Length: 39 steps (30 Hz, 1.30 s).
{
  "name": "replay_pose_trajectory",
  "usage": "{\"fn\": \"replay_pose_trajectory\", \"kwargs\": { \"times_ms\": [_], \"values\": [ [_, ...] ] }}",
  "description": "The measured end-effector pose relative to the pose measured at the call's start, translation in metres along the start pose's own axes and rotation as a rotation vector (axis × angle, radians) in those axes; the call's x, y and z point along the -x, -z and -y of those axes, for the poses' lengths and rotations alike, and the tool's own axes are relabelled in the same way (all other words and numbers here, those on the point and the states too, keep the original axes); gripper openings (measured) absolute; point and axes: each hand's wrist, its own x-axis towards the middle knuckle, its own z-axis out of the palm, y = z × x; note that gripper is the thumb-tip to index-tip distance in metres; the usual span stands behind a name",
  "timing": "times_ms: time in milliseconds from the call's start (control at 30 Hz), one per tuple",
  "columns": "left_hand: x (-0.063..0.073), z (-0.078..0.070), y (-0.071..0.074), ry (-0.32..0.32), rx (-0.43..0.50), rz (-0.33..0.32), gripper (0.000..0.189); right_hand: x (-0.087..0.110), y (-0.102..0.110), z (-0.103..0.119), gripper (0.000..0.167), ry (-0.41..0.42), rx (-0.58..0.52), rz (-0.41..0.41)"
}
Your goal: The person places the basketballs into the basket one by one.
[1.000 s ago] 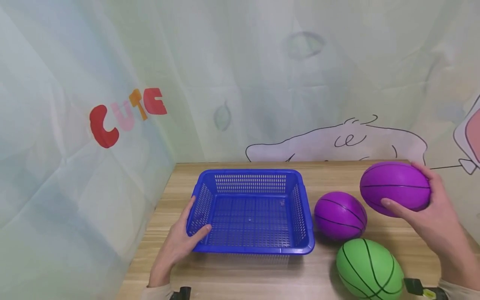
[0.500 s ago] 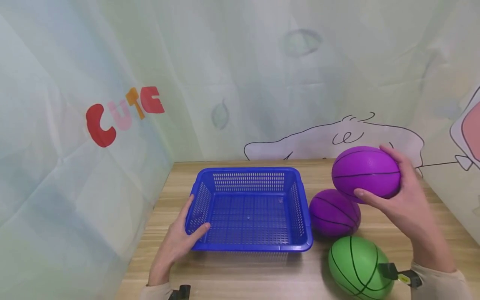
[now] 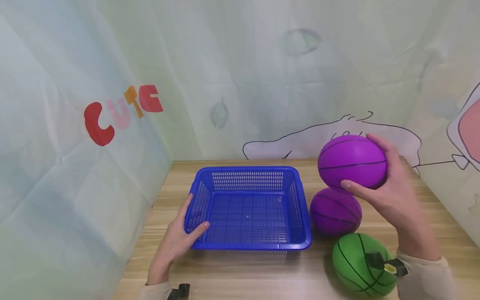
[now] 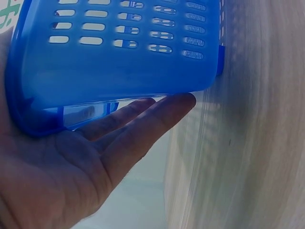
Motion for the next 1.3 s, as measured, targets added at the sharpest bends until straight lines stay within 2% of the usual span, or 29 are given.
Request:
{"fn": "replay_pose_trajectory", "kwargs": {
  "times_ms": [467, 833, 1067, 1300],
  "values": [
    [-0.001, -0.001, -0.001, 0.007, -0.001, 0.005, 0.105, -0.004, -0.043, 0.024, 0.116, 0.002, -0.119, 0.109],
    [-0.001, -0.001, 0.0, 0.028, -0.003, 0.006, 0.105, -0.003, -0.073, 0.029, 0.113, 0.043, -0.174, 0.174],
    [-0.001, 0.0, 0.0, 0.025, -0.003, 0.008, 0.104, 0.001, -0.087, 0.028, 0.114, 0.027, -0.198, 0.227],
    [-0.001, -0.001, 0.001, 0.039, -0.007, 0.014, 0.104, 0.005, -0.094, 0.026, 0.113, 0.015, -0.197, 0.246]
  ]
}}
